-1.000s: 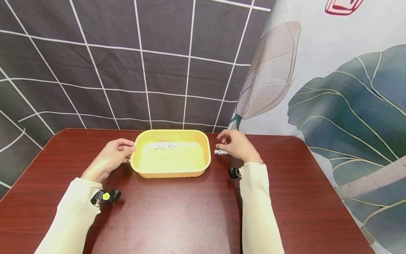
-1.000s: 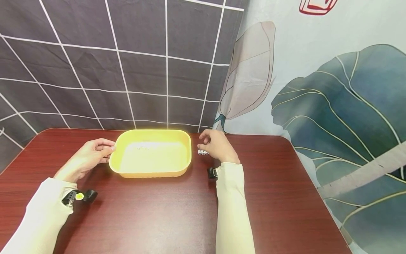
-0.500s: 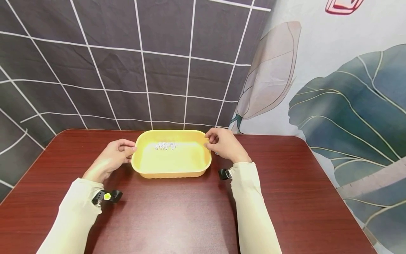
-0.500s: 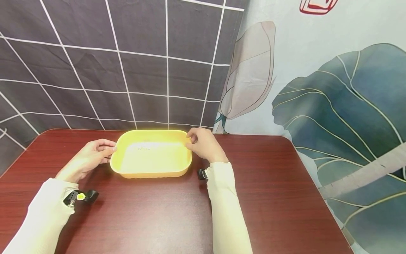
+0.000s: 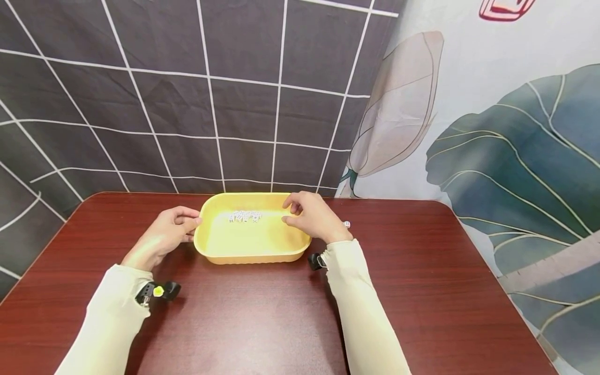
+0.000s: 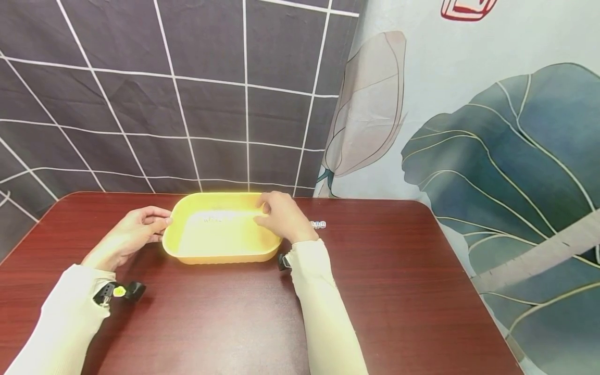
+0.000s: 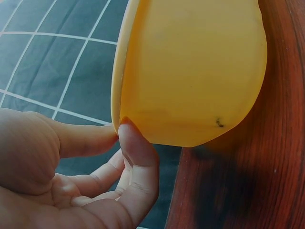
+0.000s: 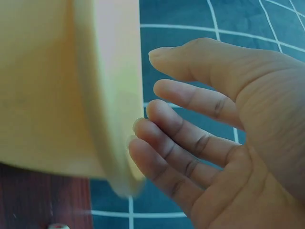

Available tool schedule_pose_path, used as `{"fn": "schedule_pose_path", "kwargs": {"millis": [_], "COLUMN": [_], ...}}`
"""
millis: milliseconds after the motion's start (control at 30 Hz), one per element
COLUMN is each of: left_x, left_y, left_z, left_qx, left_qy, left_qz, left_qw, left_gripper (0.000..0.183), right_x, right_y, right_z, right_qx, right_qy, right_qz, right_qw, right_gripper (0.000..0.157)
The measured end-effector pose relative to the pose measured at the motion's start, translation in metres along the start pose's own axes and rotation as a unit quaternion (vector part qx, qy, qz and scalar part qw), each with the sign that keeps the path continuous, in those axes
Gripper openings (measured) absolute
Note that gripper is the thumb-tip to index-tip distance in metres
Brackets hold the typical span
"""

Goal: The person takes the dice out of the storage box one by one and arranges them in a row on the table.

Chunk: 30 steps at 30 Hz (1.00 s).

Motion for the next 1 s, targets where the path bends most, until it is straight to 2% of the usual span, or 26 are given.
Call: {"fn": "schedule_pose_path", "kwargs": {"millis": [367, 667, 1000], "left_x": [0.002, 0.004, 0.003], "left_y": [0.0, 0.0, 0.0], "left_z": [-0.001, -0.001, -0.001], "left_qx": [0.002, 0.0, 0.0], "left_qy": [0.001, -0.004, -0.002], "left_qz": [0.002, -0.005, 0.002], "left_qw": [1.0, 1.0, 1.0], "left_gripper": [0.04, 0.039, 0.039], "right_x": [0.012, 0.017, 0.012], "right_y": [0.033, 0.056, 0.076], "right_z": [-0.006, -0.005, -0.001], "right_qx": [0.035, 0.064, 0.097], "right_qy": [-0.025, -0.036, -0.025], "right_qz": [0.001, 0.028, 0.079], "right_qw": [0.999, 0.997, 0.992], "right_gripper": [0.034, 0.047, 0.061]}}
Point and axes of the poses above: each hand's wrist, its own z-axis away from the middle knuckle, its own y-axis out of the palm, x = y × z, the point moved 7 cm from there along -z, towards the middle knuckle, and after that the axes turned 15 degrees about -x, right-handed, at the moved point
